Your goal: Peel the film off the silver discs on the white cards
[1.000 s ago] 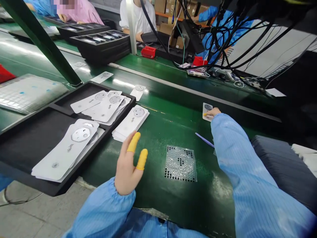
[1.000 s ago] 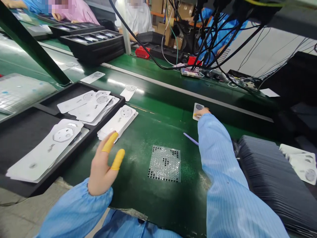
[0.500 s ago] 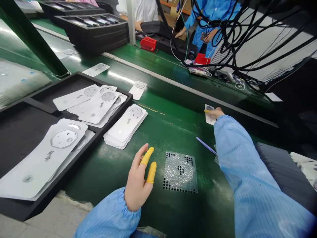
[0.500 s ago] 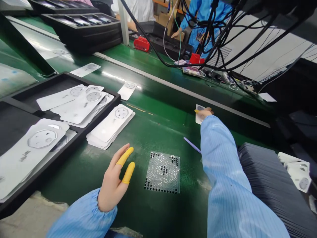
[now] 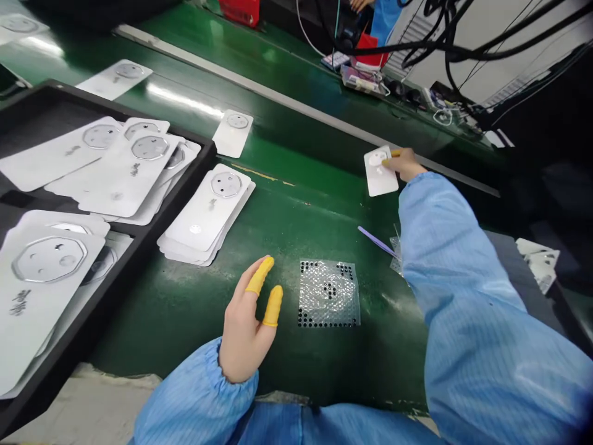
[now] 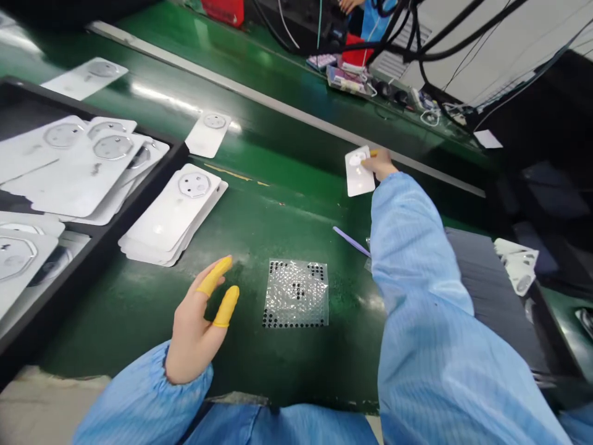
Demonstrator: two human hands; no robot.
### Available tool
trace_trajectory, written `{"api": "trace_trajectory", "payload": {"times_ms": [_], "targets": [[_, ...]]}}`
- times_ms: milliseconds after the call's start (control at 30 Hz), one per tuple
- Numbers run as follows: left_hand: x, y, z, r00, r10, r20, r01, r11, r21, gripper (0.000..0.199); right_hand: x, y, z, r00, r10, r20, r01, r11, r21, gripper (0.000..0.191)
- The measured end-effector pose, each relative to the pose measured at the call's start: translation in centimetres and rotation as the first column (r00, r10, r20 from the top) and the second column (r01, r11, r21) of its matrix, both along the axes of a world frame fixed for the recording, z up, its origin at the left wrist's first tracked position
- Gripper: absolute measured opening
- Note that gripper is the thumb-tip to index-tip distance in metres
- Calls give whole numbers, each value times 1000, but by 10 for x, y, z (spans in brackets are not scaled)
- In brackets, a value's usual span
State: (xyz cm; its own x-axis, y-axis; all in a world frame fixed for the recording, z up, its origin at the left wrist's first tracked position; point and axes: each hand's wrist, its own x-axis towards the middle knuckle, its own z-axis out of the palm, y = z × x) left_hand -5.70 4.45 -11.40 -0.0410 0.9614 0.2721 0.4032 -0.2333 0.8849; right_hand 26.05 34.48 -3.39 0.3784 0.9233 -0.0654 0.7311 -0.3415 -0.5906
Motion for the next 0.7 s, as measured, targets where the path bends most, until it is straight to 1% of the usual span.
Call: {"api": "trace_trajectory", "payload": {"times_ms": [67,100,133,167,200,233,267,300,333,367,400,433,467,500,533,567,600,633,667,700], "targets": [[4,-1,3,990,-18,141,37,990,-135,53,-28,-15,1,991,77,-111,-72,996,42,27],[8,0,6,975,-27,219,70,979,-189,57,-46,-31,1,976,137,-171,-127,989,70,28],[13,1,11,955,-41,295,111,969,-222,63,-65,-52,1,954,195,-228,-177,979,99,27],[19,4,17,930,-56,364,150,960,-235,68,-84,-78,0,915,267,-304,-240,963,123,26],[25,6,22,905,-62,422,173,958,-229,72,-102,-108,0,807,371,-459,-333,929,164,26],[30,9,28,884,-60,464,179,960,-217,74,-116,-139,-1,674,455,-582,-439,880,179,27],[33,12,33,872,-41,488,161,965,-207,74,-126,-169,-3,565,514,-646,-533,824,189,31],[33,14,36,872,0,490,112,973,-201,75,-130,-196,-6,500,554,-666,-598,777,198,36],[30,16,38,879,58,473,37,981,-189,77,-128,-218,-11,502,598,-625,-623,751,218,41],[24,17,38,889,126,441,-57,984,-166,81,-122,-236,-18,572,638,-515,-627,745,228,45],[15,18,36,895,192,402,-152,980,-131,86,-112,-248,-27,660,661,-357,-624,747,229,49],[4,18,32,898,253,359,-234,967,-96,87,-101,-257,-39,740,647,-181,-610,760,222,51],[-8,18,28,900,301,316,-293,953,-73,83,-89,-262,-51,791,610,-37,-591,780,206,50],[-20,18,23,905,325,273,-316,945,-79,73,-79,-265,-63,819,572,50,-571,800,185,44],[-29,17,18,916,329,230,-308,944,-120,59,-72,-267,-73,837,540,87,-547,818,178,36],[-36,18,15,931,310,192,-274,943,-190,46,-67,-268,-80,849,523,76,-527,831,177,29],[-40,18,12,947,275,164,-225,937,-267,37,-64,-269,-83,857,515,24,-511,841,179,24],[-40,19,11,961,232,150,-171,927,-334,35,-63,-270,-82,855,515,-65,-498,848,179,23],[-36,20,11,971,184,150,-114,916,-385,37,-63,-272,-78,836,517,-183,-492,854,168,22],[-30,21,12,979,130,158,-53,908,-416,40,-63,-273,-70,797,513,-318,-496,857,140,23]]}}
